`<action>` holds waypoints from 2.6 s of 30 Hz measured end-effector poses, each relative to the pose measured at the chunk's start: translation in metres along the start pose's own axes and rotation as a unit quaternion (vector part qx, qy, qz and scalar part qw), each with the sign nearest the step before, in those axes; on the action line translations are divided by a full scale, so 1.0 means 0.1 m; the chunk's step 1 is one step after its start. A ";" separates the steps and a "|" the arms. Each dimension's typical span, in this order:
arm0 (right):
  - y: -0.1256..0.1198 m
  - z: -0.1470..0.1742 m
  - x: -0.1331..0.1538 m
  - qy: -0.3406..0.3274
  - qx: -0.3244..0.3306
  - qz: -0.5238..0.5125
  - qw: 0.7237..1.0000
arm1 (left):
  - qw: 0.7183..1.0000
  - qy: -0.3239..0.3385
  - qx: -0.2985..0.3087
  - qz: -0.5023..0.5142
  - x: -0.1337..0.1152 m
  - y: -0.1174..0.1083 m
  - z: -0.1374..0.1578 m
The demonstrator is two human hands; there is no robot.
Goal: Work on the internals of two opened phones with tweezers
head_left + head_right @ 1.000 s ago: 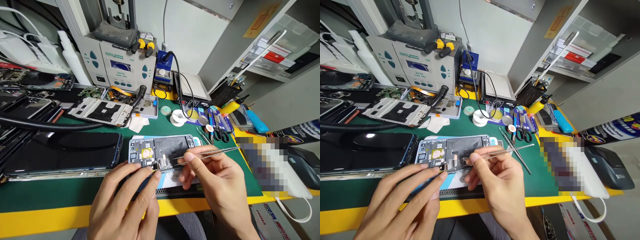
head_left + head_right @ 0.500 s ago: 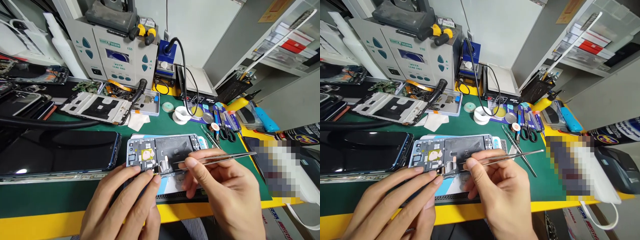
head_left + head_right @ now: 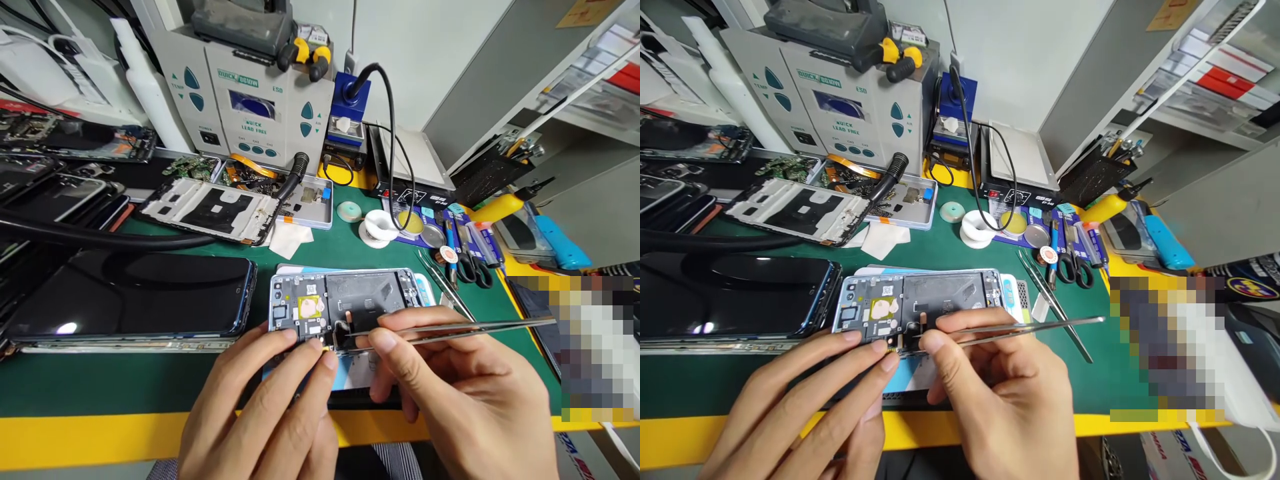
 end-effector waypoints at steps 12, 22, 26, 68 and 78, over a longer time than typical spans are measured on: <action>0.02 0.02 -0.02 -0.042 0.023 0.100 0.994 | 1.000 0.007 0.020 -0.004 0.01 0.03 -0.12; 0.03 -0.01 0.00 -0.019 0.055 0.040 0.997 | 1.000 0.008 0.016 0.001 -0.03 -0.05 -0.09; 0.01 0.00 0.01 -0.005 0.044 0.004 0.999 | 1.000 -0.011 0.027 0.012 -0.02 -0.05 -0.03; 0.07 -0.01 -0.03 -0.017 0.080 0.017 0.996 | 0.999 0.004 -0.013 0.050 -0.02 -0.08 0.01; 0.02 0.00 -0.01 -0.022 0.071 0.043 0.996 | 0.998 0.014 -0.025 0.050 -0.04 -0.08 -0.01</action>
Point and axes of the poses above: each hand's wrist, its own z-axis away from the middle knuckle, its own y-axis out of the palm, x = y × z, the point moved 4 cm from there along -z, towards the middle knuckle, and after that the axes turned 10 degrees about x, right-handed, at the moved point
